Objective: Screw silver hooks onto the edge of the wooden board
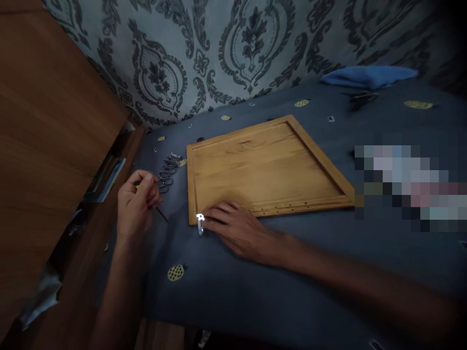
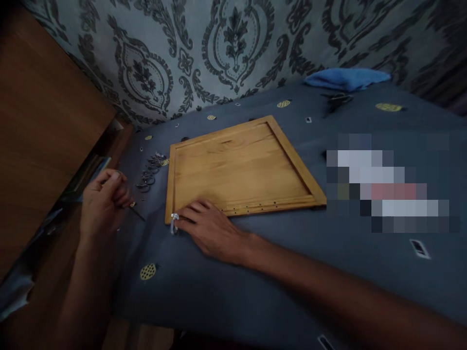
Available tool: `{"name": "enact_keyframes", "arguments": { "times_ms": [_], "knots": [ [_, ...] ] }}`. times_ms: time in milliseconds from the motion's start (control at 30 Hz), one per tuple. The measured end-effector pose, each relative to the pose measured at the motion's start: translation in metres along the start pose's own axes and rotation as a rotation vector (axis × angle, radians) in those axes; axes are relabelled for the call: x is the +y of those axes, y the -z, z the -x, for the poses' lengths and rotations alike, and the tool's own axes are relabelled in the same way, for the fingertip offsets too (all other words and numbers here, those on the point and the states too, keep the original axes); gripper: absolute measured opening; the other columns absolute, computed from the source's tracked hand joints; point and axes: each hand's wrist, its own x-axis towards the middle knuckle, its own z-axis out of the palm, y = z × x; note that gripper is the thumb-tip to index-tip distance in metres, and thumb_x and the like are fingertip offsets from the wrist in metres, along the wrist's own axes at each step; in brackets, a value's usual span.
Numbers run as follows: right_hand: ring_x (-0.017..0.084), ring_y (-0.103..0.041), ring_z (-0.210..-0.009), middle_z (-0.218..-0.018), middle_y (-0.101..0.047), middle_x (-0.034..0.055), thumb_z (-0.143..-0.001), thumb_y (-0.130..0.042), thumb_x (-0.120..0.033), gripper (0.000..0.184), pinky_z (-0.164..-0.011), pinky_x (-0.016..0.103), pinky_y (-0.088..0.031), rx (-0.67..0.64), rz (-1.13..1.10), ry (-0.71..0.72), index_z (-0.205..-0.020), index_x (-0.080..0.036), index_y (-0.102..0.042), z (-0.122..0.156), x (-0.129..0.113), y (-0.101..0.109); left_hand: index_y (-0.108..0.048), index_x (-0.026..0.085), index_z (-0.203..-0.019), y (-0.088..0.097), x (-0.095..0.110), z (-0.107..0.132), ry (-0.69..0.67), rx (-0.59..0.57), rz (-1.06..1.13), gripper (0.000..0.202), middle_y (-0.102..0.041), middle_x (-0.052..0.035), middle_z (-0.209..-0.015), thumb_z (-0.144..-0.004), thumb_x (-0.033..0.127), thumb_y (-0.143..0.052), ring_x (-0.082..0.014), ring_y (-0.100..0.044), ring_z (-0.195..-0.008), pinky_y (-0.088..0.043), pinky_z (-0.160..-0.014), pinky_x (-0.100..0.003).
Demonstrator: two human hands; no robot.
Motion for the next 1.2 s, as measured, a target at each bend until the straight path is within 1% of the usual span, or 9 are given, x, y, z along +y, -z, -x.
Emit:
{"name": "enact_keyframes", "arguments": {
  "times_ms": [167,333,433,533,600,700,833,933,1200],
  "knots": [
    [0.025,-0.061,-0.120,-0.132,-0.070,0.0126,-0.101,-0.051,-0.009,0.034,-0.100,0.046,-0.052,0.025,0.001,0.003,-0.130,-0.016,-0.066,0.002,0.004,-0.007,-0.051,0.021,-0.075,0.015,-0.017,-0.004,0.031,0.071,-0.128,0.043,-0.030,0.0128,-0.050,-0.077,0.052,-0.081,-0.0043,-0.026,-0.041,-0.026,-0.041,-0.015],
    [0.027,-0.062,-0.121,-0.131,-0.071,0.0137,-0.100,-0.049,-0.009,0.034,-0.100,0.048,-0.053,0.063,0.006,0.019,-0.127,-0.016,-0.068,0.002,0.006,-0.009,-0.046,0.024,-0.085,0.036,-0.025,-0.011,-0.026,0.145,-0.272,0.038,-0.034,0.0128,-0.054,-0.083,0.054,-0.069,-0.0067,-0.032,-0.041,-0.027,-0.042,-0.016],
    [0.027,-0.063,-0.117,-0.128,-0.072,0.0151,-0.101,-0.047,-0.010,0.033,-0.099,0.049,-0.054,0.068,-0.015,0.023,-0.125,-0.014,-0.069,0.001,0.005,-0.006,-0.053,0.023,-0.089,0.053,-0.026,-0.014,-0.058,0.159,-0.446,0.031,-0.039,0.0108,-0.059,-0.084,0.050,-0.067,-0.0078,-0.035,-0.044,-0.027,-0.044,-0.018],
    [0.027,-0.063,-0.115,-0.126,-0.072,0.0145,-0.100,-0.049,-0.009,0.032,-0.097,0.048,-0.054,0.066,-0.030,0.013,-0.125,-0.015,-0.069,0.000,0.003,-0.004,-0.068,0.020,-0.088,0.065,-0.032,-0.014,-0.052,0.070,-0.687,0.019,-0.054,0.0049,-0.063,-0.079,0.037,-0.072,-0.0115,-0.046,-0.053,-0.033,-0.051,-0.022],
    [0.027,-0.062,-0.114,-0.125,-0.071,0.0141,-0.100,-0.051,-0.010,0.032,-0.097,0.048,-0.054,0.060,-0.035,0.005,-0.126,-0.017,-0.069,-0.001,0.003,-0.003,-0.074,0.022,-0.088,0.066,-0.039,-0.012,-0.037,-0.030,-0.830,0.013,-0.067,-0.0005,-0.074,-0.077,0.028,-0.072,-0.0167,-0.058,-0.067,-0.041,-0.062,-0.025],
    [0.027,-0.062,-0.113,-0.124,-0.071,0.0141,-0.100,-0.050,-0.010,0.033,-0.097,0.049,-0.054,0.061,-0.038,-0.005,-0.126,-0.016,-0.069,-0.001,0.002,-0.003,-0.077,0.024,-0.095,0.062,-0.049,-0.010,-0.020,-0.160,-0.987,0.019,-0.077,-0.0051,-0.095,-0.079,0.022,-0.066,-0.0249,-0.068,-0.088,-0.048,-0.078,-0.032],
    [0.027,-0.062,-0.110,-0.123,-0.071,0.0143,-0.100,-0.049,-0.010,0.032,-0.097,0.049,-0.055,0.061,-0.051,0.007,-0.125,-0.015,-0.069,-0.002,0.002,-0.002,-0.076,0.023,-0.103,0.060,-0.055,-0.010,-0.017,-0.235,-1.145,0.024,-0.079,-0.0086,-0.104,-0.085,0.021,-0.061,-0.0300,-0.071,-0.098,-0.052,-0.085,-0.038],
    [0.027,-0.062,-0.113,-0.124,-0.071,0.0142,-0.101,-0.049,-0.010,0.033,-0.098,0.050,-0.054,0.057,-0.053,0.002,-0.126,-0.016,-0.069,-0.001,0.002,-0.002,-0.075,0.022,-0.097,0.063,-0.056,-0.011,-0.015,-0.260,-1.230,0.019,-0.078,-0.0097,-0.105,-0.088,0.019,-0.059,-0.0306,-0.072,-0.101,-0.052,-0.087,-0.038],
    [0.027,-0.061,-0.117,-0.128,-0.071,0.0135,-0.101,-0.051,-0.010,0.033,-0.100,0.048,-0.052,0.047,-0.064,-0.008,-0.128,-0.016,-0.068,0.000,0.002,-0.002,-0.067,0.022,-0.087,0.067,-0.057,-0.010,-0.010,-0.304,-1.324,0.013,-0.074,-0.0108,-0.096,-0.088,0.022,-0.054,-0.0304,-0.068,-0.093,-0.048,-0.080,-0.038]
  ]
}}
